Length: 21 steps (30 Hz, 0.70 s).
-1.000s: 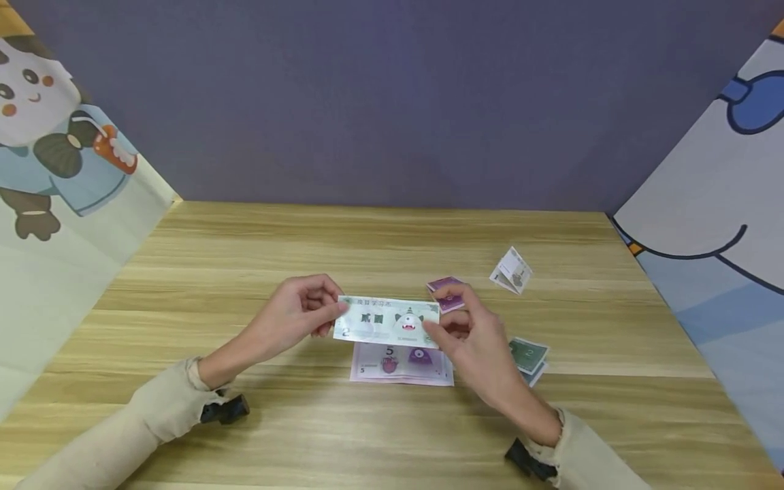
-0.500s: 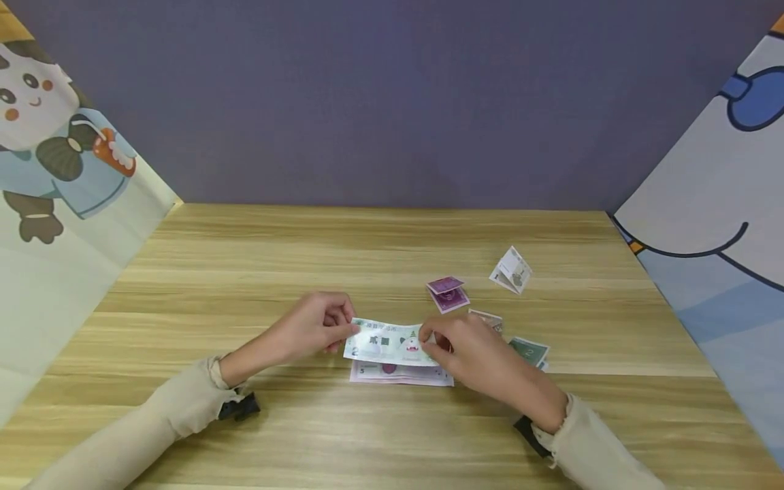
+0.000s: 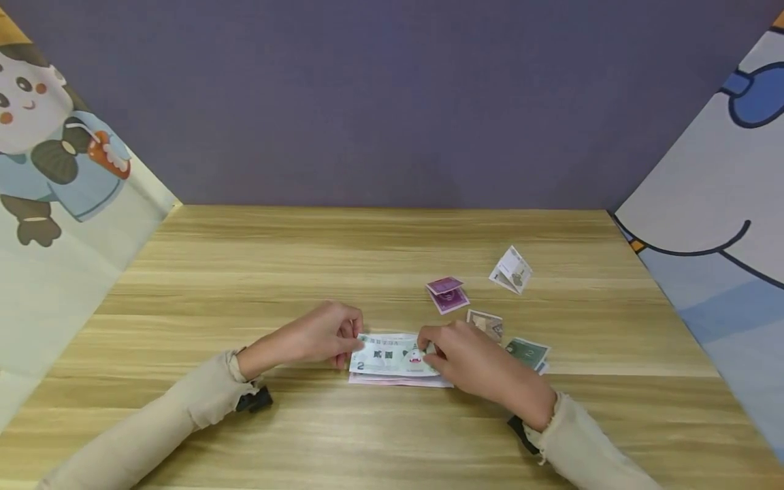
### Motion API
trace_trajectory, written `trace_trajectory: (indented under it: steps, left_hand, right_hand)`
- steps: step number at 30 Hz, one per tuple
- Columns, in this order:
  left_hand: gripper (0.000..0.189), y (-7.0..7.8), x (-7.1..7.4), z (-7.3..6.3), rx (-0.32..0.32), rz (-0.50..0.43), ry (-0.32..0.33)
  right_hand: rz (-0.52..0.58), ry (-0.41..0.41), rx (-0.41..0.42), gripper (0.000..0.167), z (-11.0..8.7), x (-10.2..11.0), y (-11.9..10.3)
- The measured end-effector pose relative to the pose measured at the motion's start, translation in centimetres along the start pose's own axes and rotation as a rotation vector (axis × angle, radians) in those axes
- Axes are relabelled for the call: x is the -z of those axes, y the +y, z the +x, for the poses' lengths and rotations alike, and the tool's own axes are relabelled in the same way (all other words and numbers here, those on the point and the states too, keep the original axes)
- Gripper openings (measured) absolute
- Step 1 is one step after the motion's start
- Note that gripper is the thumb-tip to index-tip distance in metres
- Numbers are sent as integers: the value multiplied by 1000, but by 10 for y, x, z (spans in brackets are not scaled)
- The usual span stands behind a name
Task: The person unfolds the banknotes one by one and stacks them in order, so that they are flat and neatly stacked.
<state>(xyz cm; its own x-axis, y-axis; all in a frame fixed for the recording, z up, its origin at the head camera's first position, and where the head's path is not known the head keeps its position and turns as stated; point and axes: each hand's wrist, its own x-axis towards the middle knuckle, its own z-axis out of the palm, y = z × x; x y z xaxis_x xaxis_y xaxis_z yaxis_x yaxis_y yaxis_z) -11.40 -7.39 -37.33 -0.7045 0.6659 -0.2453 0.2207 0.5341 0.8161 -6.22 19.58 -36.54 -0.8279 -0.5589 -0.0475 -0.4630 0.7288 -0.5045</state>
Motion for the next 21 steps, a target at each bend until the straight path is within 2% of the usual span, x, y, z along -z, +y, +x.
trace_trajectory:
  steps: [8, 14, 21]
  left_hand:
    - [10, -4, -3, 6, -34, 152, -33]
    - [11, -4, -3, 7, -44, 159, -36]
    - [17, -5, -4, 8, -22, 178, -10]
  right_hand:
    - [-63, -17, -39, 13, 1, -8, 4]
    - [-77, -1, -38, 14, 0, -8, 5]
    - [-82, -2, -35, 17, 1, -9, 6]
